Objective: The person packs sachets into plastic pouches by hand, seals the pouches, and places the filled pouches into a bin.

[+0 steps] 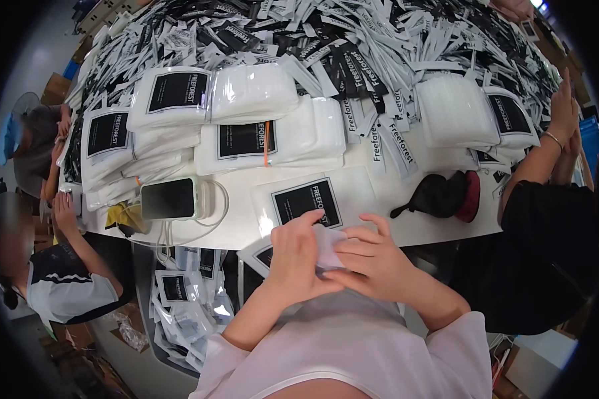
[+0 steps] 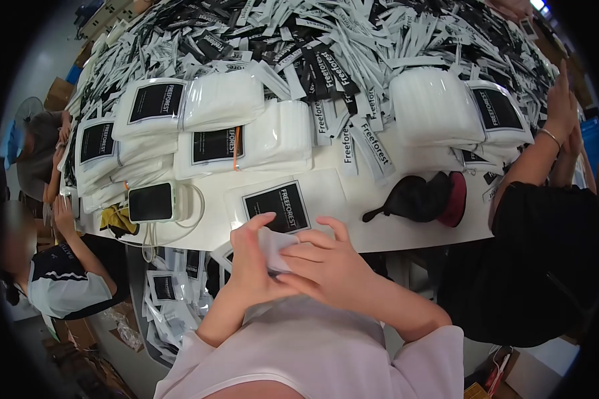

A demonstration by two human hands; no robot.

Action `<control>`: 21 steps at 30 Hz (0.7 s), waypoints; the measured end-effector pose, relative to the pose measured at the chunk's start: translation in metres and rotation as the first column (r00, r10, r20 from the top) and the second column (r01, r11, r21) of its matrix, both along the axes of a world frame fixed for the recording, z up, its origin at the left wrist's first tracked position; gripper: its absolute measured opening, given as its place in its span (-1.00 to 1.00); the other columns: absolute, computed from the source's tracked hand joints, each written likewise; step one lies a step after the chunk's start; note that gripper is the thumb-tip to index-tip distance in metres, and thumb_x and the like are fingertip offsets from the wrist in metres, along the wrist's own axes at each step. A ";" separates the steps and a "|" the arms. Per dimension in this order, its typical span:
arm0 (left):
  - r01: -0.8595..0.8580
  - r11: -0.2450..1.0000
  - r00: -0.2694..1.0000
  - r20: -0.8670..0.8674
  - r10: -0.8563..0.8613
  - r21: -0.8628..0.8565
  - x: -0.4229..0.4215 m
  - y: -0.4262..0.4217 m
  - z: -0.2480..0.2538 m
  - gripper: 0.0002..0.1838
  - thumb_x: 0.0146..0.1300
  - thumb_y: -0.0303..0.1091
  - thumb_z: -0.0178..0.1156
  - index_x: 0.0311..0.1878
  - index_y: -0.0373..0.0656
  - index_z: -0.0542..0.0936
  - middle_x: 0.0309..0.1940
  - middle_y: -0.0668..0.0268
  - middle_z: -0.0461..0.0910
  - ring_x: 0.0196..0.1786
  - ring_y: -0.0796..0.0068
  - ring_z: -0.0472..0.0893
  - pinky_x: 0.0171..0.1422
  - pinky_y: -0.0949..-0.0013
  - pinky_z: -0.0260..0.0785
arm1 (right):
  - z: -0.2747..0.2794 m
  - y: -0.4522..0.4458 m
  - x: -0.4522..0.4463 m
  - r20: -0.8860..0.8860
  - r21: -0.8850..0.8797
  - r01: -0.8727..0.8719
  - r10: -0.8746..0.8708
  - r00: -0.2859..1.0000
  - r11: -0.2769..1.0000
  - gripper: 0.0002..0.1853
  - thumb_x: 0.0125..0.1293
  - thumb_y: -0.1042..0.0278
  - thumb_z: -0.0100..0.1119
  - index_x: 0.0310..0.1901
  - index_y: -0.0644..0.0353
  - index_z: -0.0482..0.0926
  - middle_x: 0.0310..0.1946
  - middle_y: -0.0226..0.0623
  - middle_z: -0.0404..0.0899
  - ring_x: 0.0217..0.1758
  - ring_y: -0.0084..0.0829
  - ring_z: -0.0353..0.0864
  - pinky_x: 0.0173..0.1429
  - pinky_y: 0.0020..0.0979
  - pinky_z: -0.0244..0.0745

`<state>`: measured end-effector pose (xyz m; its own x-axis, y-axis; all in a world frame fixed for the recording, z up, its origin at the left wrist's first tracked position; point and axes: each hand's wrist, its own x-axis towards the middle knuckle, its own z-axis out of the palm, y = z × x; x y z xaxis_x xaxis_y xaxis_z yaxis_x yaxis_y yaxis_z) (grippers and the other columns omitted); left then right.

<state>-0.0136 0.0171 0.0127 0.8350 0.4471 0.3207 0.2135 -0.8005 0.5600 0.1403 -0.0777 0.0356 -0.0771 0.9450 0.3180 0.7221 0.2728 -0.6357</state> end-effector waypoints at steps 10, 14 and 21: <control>-0.141 0.649 0.988 -0.064 0.140 -0.748 -0.008 0.005 0.015 0.09 -0.16 -0.36 0.46 0.39 -0.19 -0.05 -0.13 0.13 0.56 -0.05 0.37 0.56 0.04 0.39 0.37 | -0.002 0.014 0.013 -0.239 -0.045 -0.036 0.024 0.971 0.998 -0.64 0.11 0.35 0.24 -0.04 0.20 0.47 -0.11 -0.22 0.49 -0.04 -0.31 0.47 0.27 -0.20 0.17; -0.121 0.566 0.952 0.067 0.300 -0.815 -0.007 -0.001 0.011 -0.04 -0.11 -0.43 0.43 0.36 -0.20 0.08 -0.04 0.19 0.53 -0.02 0.49 0.53 0.06 0.45 0.36 | -0.002 0.010 0.000 -0.508 -0.260 0.189 -0.301 0.807 0.947 -0.48 0.02 0.41 0.34 0.06 0.20 0.41 -0.11 -0.26 0.49 -0.02 -0.39 0.48 0.10 -0.39 0.33; 0.037 0.501 0.928 0.216 0.305 -0.865 -0.011 0.001 0.006 -0.78 0.02 -0.58 0.30 -0.20 -0.33 0.60 -0.34 0.35 0.61 -0.33 0.70 0.52 -0.28 0.62 0.34 | -0.014 0.005 0.003 -0.794 -0.301 0.084 -0.299 0.529 0.950 -0.70 0.13 0.44 0.24 -0.09 0.28 0.51 -0.28 -0.32 0.55 -0.22 -0.56 0.51 -0.09 -0.54 0.39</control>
<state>-0.0246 0.0181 0.0190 0.6718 0.7382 -0.0611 -0.0393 0.1179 0.9923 0.1430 -0.0724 0.0216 0.3071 0.9501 -0.0555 -0.1317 -0.0153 -0.9912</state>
